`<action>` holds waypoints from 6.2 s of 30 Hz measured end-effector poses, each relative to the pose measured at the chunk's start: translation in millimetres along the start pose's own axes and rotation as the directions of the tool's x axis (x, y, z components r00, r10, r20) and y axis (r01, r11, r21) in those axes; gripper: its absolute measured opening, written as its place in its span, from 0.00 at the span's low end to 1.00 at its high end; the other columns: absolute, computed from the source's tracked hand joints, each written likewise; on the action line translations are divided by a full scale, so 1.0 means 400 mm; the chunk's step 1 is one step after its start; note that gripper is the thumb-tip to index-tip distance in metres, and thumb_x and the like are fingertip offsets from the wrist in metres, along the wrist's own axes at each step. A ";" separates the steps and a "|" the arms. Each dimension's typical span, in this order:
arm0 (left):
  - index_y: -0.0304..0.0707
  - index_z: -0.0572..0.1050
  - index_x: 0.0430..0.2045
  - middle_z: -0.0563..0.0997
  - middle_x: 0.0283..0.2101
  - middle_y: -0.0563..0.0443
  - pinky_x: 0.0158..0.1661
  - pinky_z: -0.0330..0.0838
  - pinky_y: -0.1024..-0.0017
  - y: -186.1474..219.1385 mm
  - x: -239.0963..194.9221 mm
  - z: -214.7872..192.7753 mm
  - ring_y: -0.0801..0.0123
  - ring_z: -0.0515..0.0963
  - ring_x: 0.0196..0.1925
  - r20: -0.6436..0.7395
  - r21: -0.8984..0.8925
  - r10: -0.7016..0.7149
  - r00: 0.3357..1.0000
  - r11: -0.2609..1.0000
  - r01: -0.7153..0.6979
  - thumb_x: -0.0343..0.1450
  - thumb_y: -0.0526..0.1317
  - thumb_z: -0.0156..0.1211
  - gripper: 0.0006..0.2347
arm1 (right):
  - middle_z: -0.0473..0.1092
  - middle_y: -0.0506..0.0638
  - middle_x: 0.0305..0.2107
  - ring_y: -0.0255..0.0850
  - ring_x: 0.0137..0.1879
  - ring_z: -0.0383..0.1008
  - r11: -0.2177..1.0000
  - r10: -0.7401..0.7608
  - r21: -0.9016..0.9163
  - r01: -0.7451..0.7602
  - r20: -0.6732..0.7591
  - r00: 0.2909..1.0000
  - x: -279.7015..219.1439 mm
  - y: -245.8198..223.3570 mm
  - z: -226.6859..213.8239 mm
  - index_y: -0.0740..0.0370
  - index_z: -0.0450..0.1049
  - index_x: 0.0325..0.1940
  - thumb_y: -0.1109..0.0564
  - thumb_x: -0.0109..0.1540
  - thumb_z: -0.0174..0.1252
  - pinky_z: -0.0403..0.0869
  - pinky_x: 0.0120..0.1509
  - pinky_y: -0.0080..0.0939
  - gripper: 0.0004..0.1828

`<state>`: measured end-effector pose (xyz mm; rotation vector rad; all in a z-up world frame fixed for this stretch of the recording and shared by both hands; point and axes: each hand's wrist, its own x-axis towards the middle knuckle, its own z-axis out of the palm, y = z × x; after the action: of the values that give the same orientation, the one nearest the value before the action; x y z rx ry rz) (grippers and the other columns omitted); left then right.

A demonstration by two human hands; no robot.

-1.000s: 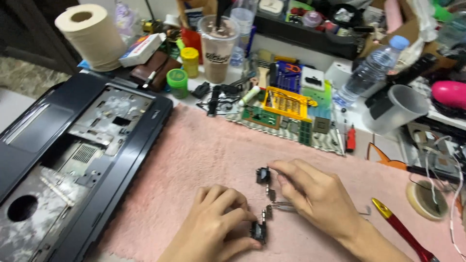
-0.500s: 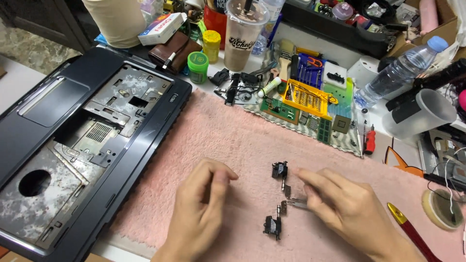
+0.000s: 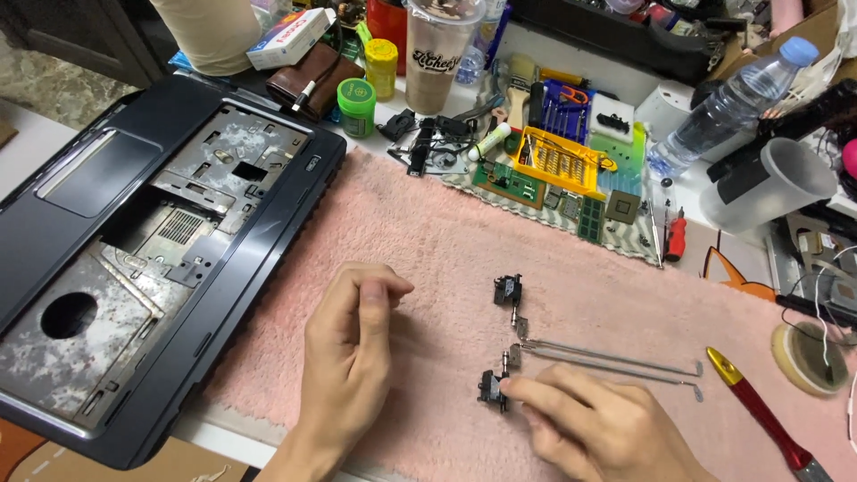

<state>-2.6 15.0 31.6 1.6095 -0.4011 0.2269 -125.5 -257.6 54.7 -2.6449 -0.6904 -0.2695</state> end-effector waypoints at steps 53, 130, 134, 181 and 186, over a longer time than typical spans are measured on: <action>0.90 0.92 0.40 0.90 0.47 0.91 0.57 0.65 0.66 -0.240 -0.052 0.058 0.80 0.84 0.55 0.448 0.470 0.252 0.858 0.750 -0.465 0.66 0.57 0.69 0.12 | 0.85 0.30 0.45 0.29 0.57 0.84 0.155 0.979 -0.489 -0.858 0.194 0.066 -0.425 0.284 -0.286 0.28 0.82 0.49 0.28 0.49 0.86 0.69 0.66 0.34 0.29; 0.53 0.91 0.35 0.78 0.53 0.55 0.58 0.66 0.54 -0.028 -0.009 0.020 0.55 0.75 0.61 0.604 0.172 0.145 0.784 0.936 -0.306 0.66 0.56 0.82 0.14 | 0.92 0.42 0.44 0.38 0.48 0.93 0.922 0.284 0.195 -0.335 0.248 0.926 0.151 0.049 -0.073 0.50 0.90 0.52 0.42 0.72 0.61 0.84 0.57 0.41 0.17; 0.49 0.91 0.39 0.77 0.51 0.53 0.60 0.67 0.55 -0.037 -0.011 0.018 0.54 0.74 0.60 0.585 0.169 0.132 0.800 0.945 -0.279 0.66 0.59 0.81 0.18 | 0.94 0.42 0.43 0.38 0.47 0.96 0.907 0.390 0.075 -0.415 0.226 0.893 0.139 0.056 -0.064 0.49 0.91 0.50 0.43 0.70 0.64 0.86 0.55 0.43 0.15; 0.50 0.84 0.31 0.80 0.57 0.47 0.59 0.62 0.50 -0.048 -0.008 0.025 0.47 0.74 0.65 0.634 0.206 0.188 0.750 0.894 -0.399 0.63 0.56 0.77 0.15 | 0.81 0.49 0.34 0.47 0.36 0.85 0.974 -0.022 0.221 -0.045 0.293 0.956 0.214 -0.050 -0.024 0.55 0.78 0.41 0.46 0.76 0.58 0.81 0.44 0.49 0.15; 0.43 0.88 0.40 0.79 0.57 0.47 0.60 0.60 0.49 -0.063 -0.006 0.026 0.46 0.72 0.65 0.655 0.187 0.196 0.730 0.894 -0.407 0.64 0.57 0.71 0.20 | 0.82 0.53 0.42 0.50 0.43 0.87 0.980 -0.126 0.192 0.043 0.445 0.887 0.260 -0.095 -0.017 0.57 0.72 0.47 0.50 0.77 0.59 0.84 0.49 0.54 0.10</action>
<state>3.9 6.0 6.7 1.9162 -1.2116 -0.0087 -55.7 -185.5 101.9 -2.5216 -0.9276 0.3917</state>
